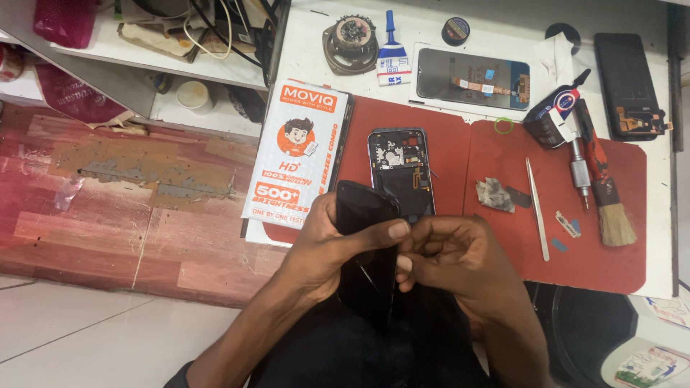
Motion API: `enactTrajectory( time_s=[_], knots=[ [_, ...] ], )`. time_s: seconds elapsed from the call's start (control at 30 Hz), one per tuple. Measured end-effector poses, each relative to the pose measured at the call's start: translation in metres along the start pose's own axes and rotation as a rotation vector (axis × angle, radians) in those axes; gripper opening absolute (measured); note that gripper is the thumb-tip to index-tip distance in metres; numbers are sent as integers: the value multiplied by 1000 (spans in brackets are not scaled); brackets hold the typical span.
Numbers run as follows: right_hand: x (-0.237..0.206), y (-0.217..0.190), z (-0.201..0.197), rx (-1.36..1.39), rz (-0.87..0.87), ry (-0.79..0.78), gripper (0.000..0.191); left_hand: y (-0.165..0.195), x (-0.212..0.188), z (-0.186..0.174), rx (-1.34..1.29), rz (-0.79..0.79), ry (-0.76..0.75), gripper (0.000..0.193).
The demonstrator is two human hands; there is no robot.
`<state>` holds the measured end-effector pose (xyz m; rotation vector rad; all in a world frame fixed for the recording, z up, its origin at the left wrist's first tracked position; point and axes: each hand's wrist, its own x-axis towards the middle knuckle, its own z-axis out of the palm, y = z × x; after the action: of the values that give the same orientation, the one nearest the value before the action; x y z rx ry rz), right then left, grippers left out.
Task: The person handles a disassembled smartphone, repeatedly inserting and removing the battery and flex cables. They rotate the device to inspect internal components and connectors while working at a cluttered repair bench.
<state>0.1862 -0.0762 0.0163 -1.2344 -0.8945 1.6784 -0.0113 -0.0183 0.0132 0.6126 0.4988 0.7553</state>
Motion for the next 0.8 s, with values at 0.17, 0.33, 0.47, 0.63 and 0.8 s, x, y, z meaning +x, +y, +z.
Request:
enactTrajectory(
  time_s=[0.17,0.33,0.47,0.63,0.8],
  knots=[
    [-2,1,1,8,8,4,11,-1,0,1,32,18,-10,15],
    [-4,3,-3,4,11,30,10,-3,0,2,-8,-10,-22,17],
    [-2,5,-10,-25,20,-14,10,-6,1,3,25,-12,9,15],
    [0,9,-16,-35,16,-25,10,-7,1,4,-5,-18,-6,18],
    [-1,11,-18,-29,10,-53,11,-6,2,5,4,-38,8,19]
  ],
)
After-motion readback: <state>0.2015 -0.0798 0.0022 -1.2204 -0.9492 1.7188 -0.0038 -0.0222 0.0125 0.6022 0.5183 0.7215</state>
